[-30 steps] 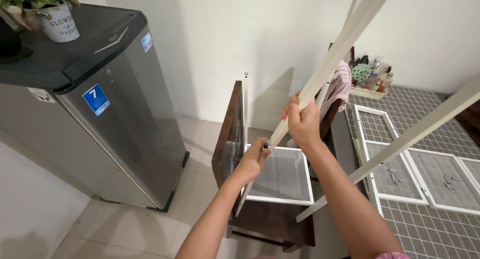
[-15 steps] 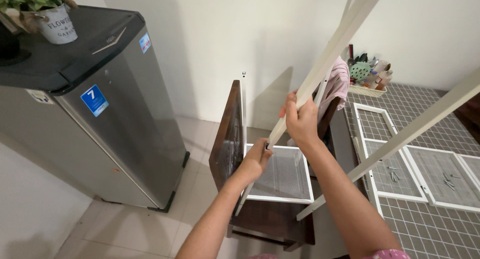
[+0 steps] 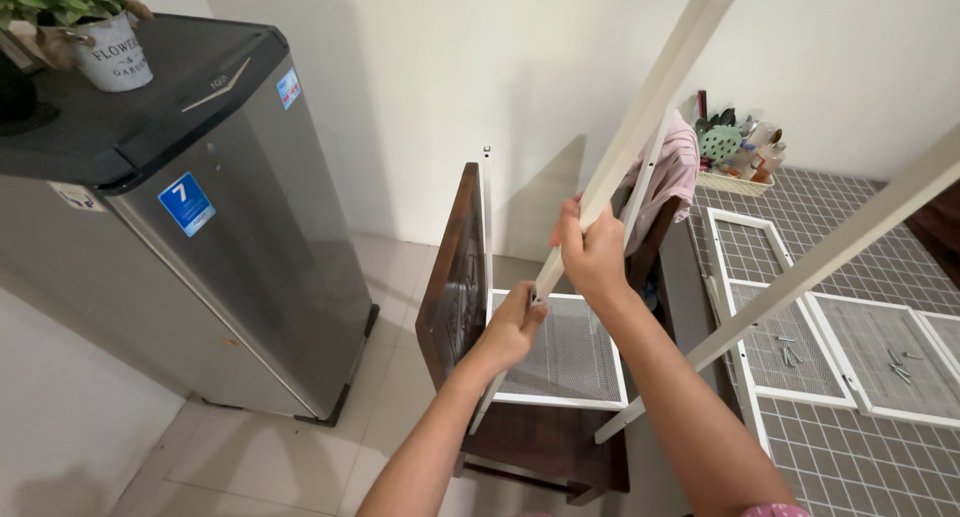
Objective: The person assembles a white metal wire shelving unit on a tiled floor. They connect vertical poles to mesh shelves using screws and tighten them by hand.
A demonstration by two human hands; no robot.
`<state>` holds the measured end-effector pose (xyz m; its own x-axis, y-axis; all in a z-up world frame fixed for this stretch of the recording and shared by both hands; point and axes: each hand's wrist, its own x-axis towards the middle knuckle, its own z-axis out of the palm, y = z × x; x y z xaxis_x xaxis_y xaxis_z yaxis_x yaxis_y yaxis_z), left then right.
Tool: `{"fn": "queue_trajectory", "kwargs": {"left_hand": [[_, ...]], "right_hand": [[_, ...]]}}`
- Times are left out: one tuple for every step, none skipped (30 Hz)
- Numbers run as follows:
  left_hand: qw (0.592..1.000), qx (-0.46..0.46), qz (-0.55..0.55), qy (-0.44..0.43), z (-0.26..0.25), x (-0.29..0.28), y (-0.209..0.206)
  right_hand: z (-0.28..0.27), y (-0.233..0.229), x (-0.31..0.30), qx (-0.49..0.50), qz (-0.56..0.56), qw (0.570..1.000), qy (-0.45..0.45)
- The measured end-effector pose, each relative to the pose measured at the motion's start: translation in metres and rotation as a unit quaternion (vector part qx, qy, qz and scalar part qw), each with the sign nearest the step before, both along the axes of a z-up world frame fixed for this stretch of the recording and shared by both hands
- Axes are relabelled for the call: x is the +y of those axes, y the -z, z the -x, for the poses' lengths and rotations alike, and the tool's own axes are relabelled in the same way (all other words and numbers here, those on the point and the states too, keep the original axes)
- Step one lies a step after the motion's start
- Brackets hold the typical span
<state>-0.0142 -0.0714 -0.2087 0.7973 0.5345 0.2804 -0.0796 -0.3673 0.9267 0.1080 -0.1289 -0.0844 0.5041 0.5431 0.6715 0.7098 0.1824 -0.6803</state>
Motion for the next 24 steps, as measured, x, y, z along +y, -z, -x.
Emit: {"fn": "queue_trajectory", "kwargs": {"left_hand": [[1.000, 0.017, 0.019, 0.009, 0.000, 0.000, -0.001], [1.000, -0.027, 0.010, 0.012, -0.001, 0.001, -0.004], [0.997, -0.071, 0.001, 0.016, -0.003, 0.004, -0.009], [0.993, -0.115, -0.008, 0.021, -0.005, 0.005, -0.015], [0.983, -0.175, -0.043, 0.012, -0.008, 0.008, -0.025], [0.969, -0.235, -0.078, 0.003, -0.013, 0.012, -0.039], [0.949, -0.294, -0.111, -0.005, -0.017, 0.014, -0.056], [0.956, -0.285, -0.076, 0.010, -0.021, 0.012, -0.073], [0.960, -0.275, -0.042, 0.025, -0.025, 0.009, -0.093], [0.954, -0.290, -0.080, 0.017, -0.032, 0.007, -0.114], [0.946, -0.303, -0.115, 0.009, -0.038, 0.003, -0.133], [0.953, -0.280, -0.113, -0.002, -0.041, 0.001, -0.148], [0.960, -0.256, -0.111, -0.012, -0.045, -0.001, -0.161], [0.966, -0.232, -0.110, -0.021, -0.049, -0.001, -0.170], [0.964, -0.232, -0.127, -0.030, -0.051, 0.002, -0.176], [0.961, -0.232, -0.144, -0.039, -0.053, 0.005, -0.180], [0.958, -0.233, -0.162, -0.048, -0.055, 0.008, -0.181], [0.957, -0.238, -0.160, -0.053, -0.056, 0.009, -0.181], [0.956, -0.241, -0.157, -0.058, -0.056, 0.010, -0.178], [0.955, -0.245, -0.155, -0.062, -0.056, 0.011, -0.176], [0.958, -0.234, -0.152, -0.064, -0.057, 0.012, -0.175], [0.961, -0.222, -0.149, -0.065, -0.057, 0.015, -0.174], [0.964, -0.211, -0.145, -0.066, -0.058, 0.016, -0.173], [0.955, -0.235, -0.161, -0.079, -0.057, 0.018, -0.172]], "right_hand": [[0.000, 0.000, 0.000, -0.003, -0.002, 1.000, -0.002], [-0.001, 0.001, 0.000, -0.005, -0.004, 1.000, -0.004], [-0.001, 0.003, 0.000, -0.010, -0.009, 1.000, -0.004], [-0.001, 0.005, 0.000, -0.015, -0.014, 1.000, -0.004], [-0.002, 0.007, 0.001, -0.020, -0.018, 1.000, -0.004], [-0.004, 0.010, 0.002, -0.009, -0.001, 1.000, 0.008], [-0.006, 0.014, 0.002, 0.003, 0.017, 1.000, 0.020], [-0.010, 0.017, 0.002, 0.014, 0.035, 0.999, 0.031], [-0.012, 0.021, 0.004, -0.033, 0.025, 0.999, 0.027], [-0.014, 0.025, 0.007, -0.080, 0.015, 0.996, 0.023], [-0.016, 0.030, 0.007, -0.125, 0.007, 0.992, 0.019], [-0.017, 0.034, 0.008, -0.101, 0.004, 0.995, 0.027], [-0.016, 0.039, 0.010, -0.076, 0.000, 0.996, 0.035], [-0.016, 0.042, 0.011, -0.052, -0.003, 0.998, 0.043], [-0.017, 0.045, 0.011, -0.054, 0.010, 0.998, 0.025], [-0.016, 0.048, 0.009, -0.055, 0.022, 0.998, 0.006], [-0.016, 0.048, 0.008, -0.058, 0.034, 0.998, -0.013], [-0.016, 0.045, 0.005, -0.059, 0.071, 0.996, -0.003], [-0.014, 0.041, 0.000, -0.057, 0.109, 0.992, 0.008], [-0.009, 0.035, -0.003, -0.056, 0.146, 0.987, 0.018], [-0.003, 0.027, -0.010, -0.084, 0.146, 0.985, 0.030], [0.002, 0.018, -0.023, -0.111, 0.147, 0.982, 0.042], [0.007, 0.010, -0.038, -0.139, 0.148, 0.978, 0.055], [0.008, 0.004, -0.054, -0.150, 0.120, 0.978, 0.077]]}}
